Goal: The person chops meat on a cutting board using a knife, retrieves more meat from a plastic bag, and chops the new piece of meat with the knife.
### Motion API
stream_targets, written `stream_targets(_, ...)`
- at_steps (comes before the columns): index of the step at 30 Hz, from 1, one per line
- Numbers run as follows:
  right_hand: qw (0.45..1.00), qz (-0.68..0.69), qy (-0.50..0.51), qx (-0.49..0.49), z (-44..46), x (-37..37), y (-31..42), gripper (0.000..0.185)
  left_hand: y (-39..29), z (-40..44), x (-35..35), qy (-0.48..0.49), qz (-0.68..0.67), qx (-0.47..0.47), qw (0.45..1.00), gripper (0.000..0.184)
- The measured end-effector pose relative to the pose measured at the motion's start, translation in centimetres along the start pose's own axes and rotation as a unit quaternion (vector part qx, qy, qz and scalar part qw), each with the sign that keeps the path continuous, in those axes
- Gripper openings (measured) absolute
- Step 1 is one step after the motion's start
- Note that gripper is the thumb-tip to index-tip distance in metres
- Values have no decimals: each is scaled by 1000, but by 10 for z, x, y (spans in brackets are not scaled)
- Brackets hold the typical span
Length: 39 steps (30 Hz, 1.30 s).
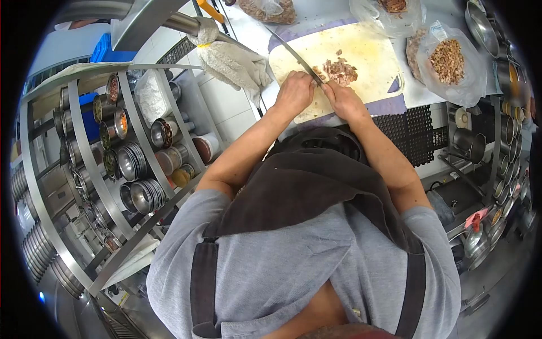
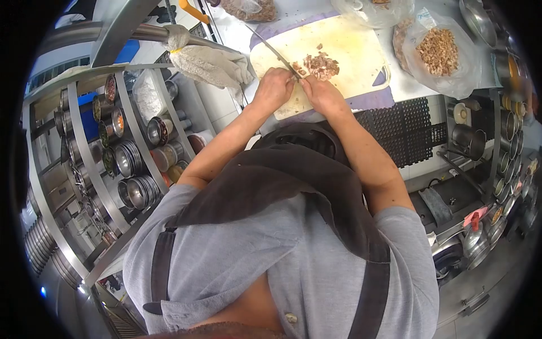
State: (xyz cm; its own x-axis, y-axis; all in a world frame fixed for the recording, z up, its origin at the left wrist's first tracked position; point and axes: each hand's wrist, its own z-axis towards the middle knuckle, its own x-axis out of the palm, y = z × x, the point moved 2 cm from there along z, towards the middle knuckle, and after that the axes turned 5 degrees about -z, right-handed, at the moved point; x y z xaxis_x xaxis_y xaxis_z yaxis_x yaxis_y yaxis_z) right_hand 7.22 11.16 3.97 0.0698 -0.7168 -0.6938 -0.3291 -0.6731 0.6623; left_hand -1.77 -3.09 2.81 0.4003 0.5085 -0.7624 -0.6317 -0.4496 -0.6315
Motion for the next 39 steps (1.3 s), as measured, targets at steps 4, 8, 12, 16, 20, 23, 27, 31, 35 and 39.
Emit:
stream_targets(4,1000,-19,23,11,-16,-14,4,37,0,-10,-7,-12,9,-3,1000,16)
stream_targets(8,998,-31,53,-14,-22,-13,2,38,4,-8,-3,-5,7,-11,1000,13)
stream_targets(12,999,-43,30,-6,-9,9,-6,38,8,-5,4,-11,14,1,1000,8)
stream_targets(16,999,-36,-8,-25,-6,9,-5,37,5,-4,3,-24,17,14,999,6)
stream_targets(20,1000,17,-25,-9,-28,-5,-11,35,4,-2,5,-33,11,-7,999,7)
stream_targets(23,985,148,1,87,-48,-36,-5,36,-9,9,2,-83,-79,-27,993,15)
stream_targets(27,932,329,33,148,-61,-50,-7,40,-47,24,-3,-131,-111,139,975,34)
stream_targets(31,891,424,1,165,-79,-55,-20,39,-26,16,12,-64,-91,142,984,45)
stream_targets(35,951,233,-53,196,-102,-60,-45,37,-11,2,14,-99,-54,133,985,46)
stream_targets(39,975,-69,-147,152,-115,-45,-65,35,-7,17,16,-101,-47,70,991,43)
